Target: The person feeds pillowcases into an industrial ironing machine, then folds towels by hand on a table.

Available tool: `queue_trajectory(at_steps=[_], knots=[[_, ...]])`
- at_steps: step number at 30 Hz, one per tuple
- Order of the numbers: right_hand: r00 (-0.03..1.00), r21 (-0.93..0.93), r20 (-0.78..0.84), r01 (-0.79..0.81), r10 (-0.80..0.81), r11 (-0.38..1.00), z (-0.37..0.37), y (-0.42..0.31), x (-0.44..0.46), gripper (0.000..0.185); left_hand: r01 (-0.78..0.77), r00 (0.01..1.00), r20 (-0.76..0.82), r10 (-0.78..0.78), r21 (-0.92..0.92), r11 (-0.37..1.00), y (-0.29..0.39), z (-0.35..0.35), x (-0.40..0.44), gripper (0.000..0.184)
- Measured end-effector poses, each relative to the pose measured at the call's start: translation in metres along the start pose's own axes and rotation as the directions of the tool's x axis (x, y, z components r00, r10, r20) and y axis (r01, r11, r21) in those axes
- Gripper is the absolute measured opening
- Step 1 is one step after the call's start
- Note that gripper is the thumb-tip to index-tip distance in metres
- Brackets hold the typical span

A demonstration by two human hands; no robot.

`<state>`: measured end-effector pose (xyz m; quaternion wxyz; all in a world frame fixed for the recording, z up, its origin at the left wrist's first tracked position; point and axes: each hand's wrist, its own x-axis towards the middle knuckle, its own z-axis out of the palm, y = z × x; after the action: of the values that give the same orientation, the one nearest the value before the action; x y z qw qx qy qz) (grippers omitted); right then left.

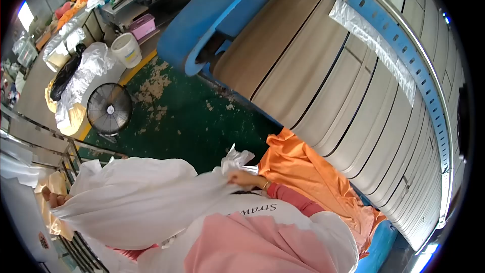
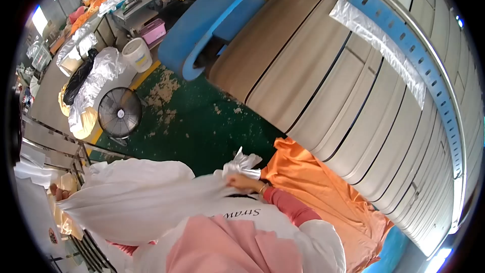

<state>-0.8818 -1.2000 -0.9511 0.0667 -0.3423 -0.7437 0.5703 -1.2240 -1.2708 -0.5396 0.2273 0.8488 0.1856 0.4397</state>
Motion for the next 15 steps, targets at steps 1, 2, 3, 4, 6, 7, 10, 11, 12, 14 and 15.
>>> queue_trajectory(at_steps=[1, 2, 3, 4, 6, 7, 10, 11, 12, 14, 15], knots=[[0.943, 0.085, -0.313, -0.094, 0.116, 0.992, 0.005, 0.008, 0.007, 0.007, 0.029, 1.000, -0.006, -0.029, 0.017, 0.999, 0.000, 0.000, -0.006, 0.035], [0.776, 0.118, -0.629, 0.026, 0.054, 0.993, 0.000, 0.008, 0.008, 0.005, 0.082, 0.996, -0.020, -0.082, 0.020, 0.996, -0.003, -0.005, -0.032, 0.037], [0.714, 0.036, -0.697, -0.047, 0.059, 0.998, -0.026, -0.029, 0.004, 0.008, 0.145, 0.989, -0.037, -0.145, 0.018, 0.989, -0.006, -0.007, -0.049, 0.038], [0.635, 0.000, -0.767, 0.136, -0.088, 0.991, -0.041, -0.054, 0.001, 0.015, 0.229, 0.972, -0.055, -0.228, 0.008, 0.973, -0.012, -0.009, -0.067, 0.040], [0.636, 0.002, -0.710, 0.432, -0.303, 0.902, -0.058, -0.119, -0.010, 0.021, 0.474, 0.880, -0.016, -0.475, -0.045, 0.879, -0.042, -0.007, -0.101, 0.044], [0.623, -0.130, -0.639, 0.490, -0.450, 0.862, -0.061, -0.146, -0.018, 0.024, 0.620, 0.784, 0.088, -0.614, -0.095, 0.779, -0.066, 0.002, -0.116, 0.046], [0.553, -0.229, -0.346, 0.734, -0.758, 0.639, -0.037, -0.202, -0.026, 0.025, 0.827, 0.518, 0.311, -0.797, -0.420, 0.373, -0.147, 0.059, -0.143, 0.071], [0.414, -0.222, -0.324, 0.841, -0.851, 0.493, -0.023, -0.210, -0.023, 0.022, 0.714, 0.585, 0.167, -0.794, -0.570, 0.406, -0.165, 0.088, -0.139, 0.079], [0.442, -0.300, -0.237, 0.813, -0.865, 0.499, -0.011, -0.217, -0.022, 0.021, 0.719, 0.621, 0.109, -0.776, -0.472, 0.509, -0.178, 0.114, -0.121, 0.074], [0.542, -0.350, -0.157, 0.751, -0.825, 0.560, -0.001, -0.230, -0.022, 0.019, 0.587, 0.769, 0.068, -0.636, -0.468, 0.660, -0.198, 0.143, -0.121, 0.062], [0.611, -0.321, -0.162, 0.710, -0.775, 0.627, -0.001, -0.239, -0.023, 0.019, 0.447, 0.860, 0.062, -0.507, -0.572, 0.688, -0.209, 0.152, -0.135, 0.055]])
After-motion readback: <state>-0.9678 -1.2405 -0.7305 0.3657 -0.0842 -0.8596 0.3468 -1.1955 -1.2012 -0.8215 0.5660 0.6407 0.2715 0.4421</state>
